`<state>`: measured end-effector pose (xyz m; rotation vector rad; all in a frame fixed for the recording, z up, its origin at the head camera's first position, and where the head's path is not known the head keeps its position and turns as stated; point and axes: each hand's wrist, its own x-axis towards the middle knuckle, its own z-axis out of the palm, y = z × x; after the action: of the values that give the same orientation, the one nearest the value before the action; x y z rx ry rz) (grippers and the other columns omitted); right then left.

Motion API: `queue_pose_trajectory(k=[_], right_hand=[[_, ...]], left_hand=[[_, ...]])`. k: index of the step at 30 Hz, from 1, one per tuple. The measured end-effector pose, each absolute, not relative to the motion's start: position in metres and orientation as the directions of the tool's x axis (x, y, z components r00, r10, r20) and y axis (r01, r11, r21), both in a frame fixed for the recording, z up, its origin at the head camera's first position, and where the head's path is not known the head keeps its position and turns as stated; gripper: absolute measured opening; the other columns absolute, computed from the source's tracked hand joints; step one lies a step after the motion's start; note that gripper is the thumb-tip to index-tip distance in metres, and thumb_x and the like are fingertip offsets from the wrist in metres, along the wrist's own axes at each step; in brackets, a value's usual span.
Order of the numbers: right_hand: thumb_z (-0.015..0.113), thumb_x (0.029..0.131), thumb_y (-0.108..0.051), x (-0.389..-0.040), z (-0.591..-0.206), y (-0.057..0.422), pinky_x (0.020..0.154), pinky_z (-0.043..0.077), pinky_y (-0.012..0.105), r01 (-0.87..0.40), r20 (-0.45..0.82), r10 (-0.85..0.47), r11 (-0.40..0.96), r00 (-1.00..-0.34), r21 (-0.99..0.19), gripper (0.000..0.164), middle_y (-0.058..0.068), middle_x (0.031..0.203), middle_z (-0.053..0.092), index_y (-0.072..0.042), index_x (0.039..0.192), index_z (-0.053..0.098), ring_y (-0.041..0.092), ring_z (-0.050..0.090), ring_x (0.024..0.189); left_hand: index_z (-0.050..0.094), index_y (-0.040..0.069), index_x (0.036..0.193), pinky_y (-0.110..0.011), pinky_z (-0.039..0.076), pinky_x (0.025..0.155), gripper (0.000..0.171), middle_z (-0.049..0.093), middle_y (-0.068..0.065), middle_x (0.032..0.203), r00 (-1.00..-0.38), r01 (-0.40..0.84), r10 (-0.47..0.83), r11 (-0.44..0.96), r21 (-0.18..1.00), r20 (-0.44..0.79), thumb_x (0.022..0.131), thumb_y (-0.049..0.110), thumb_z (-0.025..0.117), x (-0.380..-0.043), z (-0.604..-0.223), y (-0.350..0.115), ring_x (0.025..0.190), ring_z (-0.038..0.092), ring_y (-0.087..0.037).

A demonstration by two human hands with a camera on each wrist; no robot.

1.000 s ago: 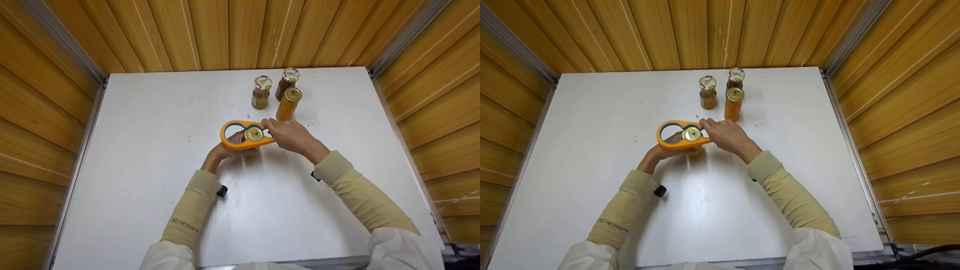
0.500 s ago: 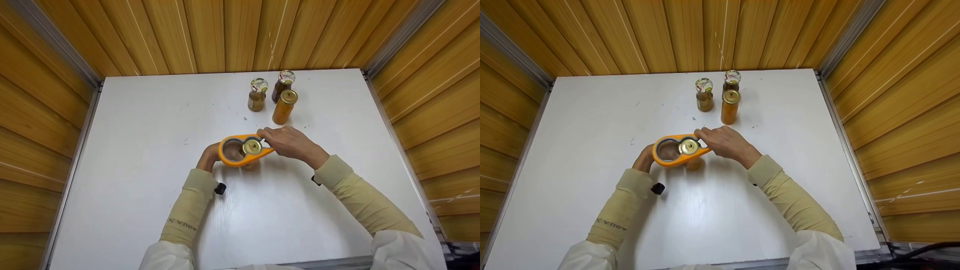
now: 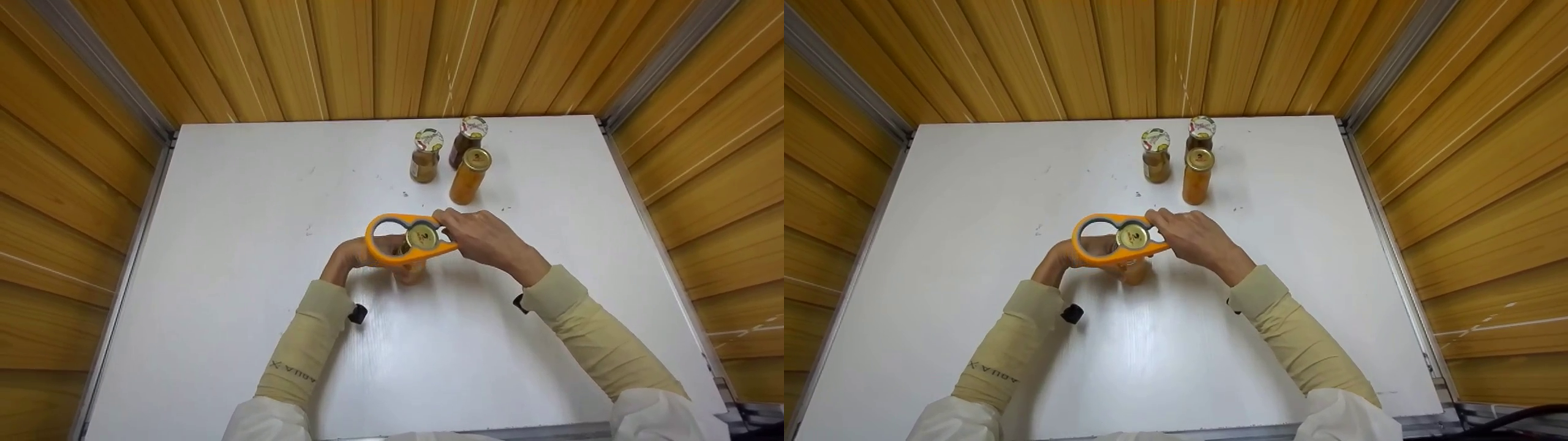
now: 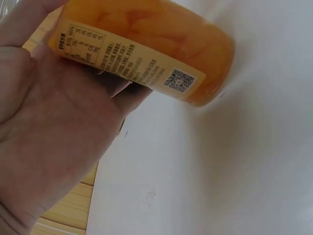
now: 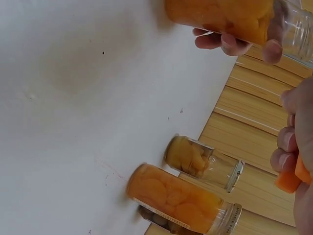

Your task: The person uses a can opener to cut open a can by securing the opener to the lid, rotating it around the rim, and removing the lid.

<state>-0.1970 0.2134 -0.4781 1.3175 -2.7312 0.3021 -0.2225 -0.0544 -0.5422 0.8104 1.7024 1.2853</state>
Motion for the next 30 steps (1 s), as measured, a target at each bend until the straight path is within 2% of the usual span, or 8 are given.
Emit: queue_pose_trajectory(k=[4,7,11,15,22,30], right_hand=[[0.075,0.093,0.0,-0.194,-0.475,0.222,0.06,0.058,0.034,-0.757,0.19,-0.734,0.639,-0.652,-0.133,0.039,0.007,0.101,0.067,-0.01,0.123,0.051,0.02,0.064,0.067],[0.074,0.095,-0.003,-0.191,-0.474,0.229,0.059,0.057,0.036,-0.736,0.191,-0.711,0.664,-0.677,-0.133,0.036,0.006,0.101,0.068,-0.009,0.123,0.052,0.02,0.062,0.066],[0.075,0.094,-0.003,-0.186,-0.474,0.237,0.06,0.058,0.036,-0.711,0.189,-0.686,0.687,-0.702,-0.147,0.038,0.007,0.104,0.07,-0.009,0.123,0.052,0.02,0.065,0.068],[0.077,0.091,-0.001,-0.183,-0.476,0.244,0.063,0.059,0.038,-0.702,0.201,-0.674,0.696,-0.711,-0.152,0.041,0.008,0.105,0.071,-0.008,0.122,0.052,0.022,0.066,0.069],[0.076,0.093,-0.002,-0.175,-0.478,0.253,0.064,0.058,0.038,-0.683,0.172,-0.662,0.712,-0.73,-0.163,0.041,0.008,0.102,0.07,-0.007,0.125,0.051,0.022,0.065,0.07],[0.078,0.089,0.001,-0.167,-0.48,0.263,0.066,0.059,0.039,-0.664,0.173,-0.642,0.723,-0.747,-0.189,0.047,0.009,0.102,0.07,-0.005,0.127,0.051,0.023,0.063,0.069]], left_hand=[[0.052,0.017,0.146,-0.043,0.033,0.113,0.069,0.059,0.001,0.128,-0.485,0.015,0.835,0.305,0.952,-0.26,0.084,0.023,0.083,-0.221,-0.54,-0.056,0.115,0.051,-0.018],[0.054,0.018,0.146,-0.044,0.033,0.113,0.071,0.059,0.001,0.132,-0.513,0.038,0.821,0.313,0.949,-0.25,0.082,0.021,0.086,-0.221,-0.539,-0.058,0.116,0.051,-0.019],[0.063,0.019,0.135,-0.043,0.039,0.109,0.058,0.064,0.001,0.125,-0.544,0.059,0.812,0.288,0.956,-0.212,0.082,0.013,0.085,-0.222,-0.541,-0.065,0.114,0.054,-0.02],[0.064,0.02,0.13,-0.044,0.035,0.109,0.05,0.064,0.0,0.124,-0.57,0.04,0.8,0.256,0.966,-0.188,0.086,0.008,0.082,-0.225,-0.541,-0.076,0.115,0.052,-0.021],[0.055,0.022,0.14,-0.048,0.033,0.114,0.06,0.058,0.0,0.133,-0.659,0.023,0.718,0.317,0.948,-0.225,0.087,0.016,0.083,-0.232,-0.539,-0.099,0.124,0.049,-0.022],[0.051,0.012,0.144,-0.046,0.034,0.116,0.065,0.058,-0.008,0.137,-0.747,-0.024,0.636,0.27,0.963,-0.196,0.087,0.011,0.082,-0.241,-0.54,-0.114,0.128,0.051,-0.025]])
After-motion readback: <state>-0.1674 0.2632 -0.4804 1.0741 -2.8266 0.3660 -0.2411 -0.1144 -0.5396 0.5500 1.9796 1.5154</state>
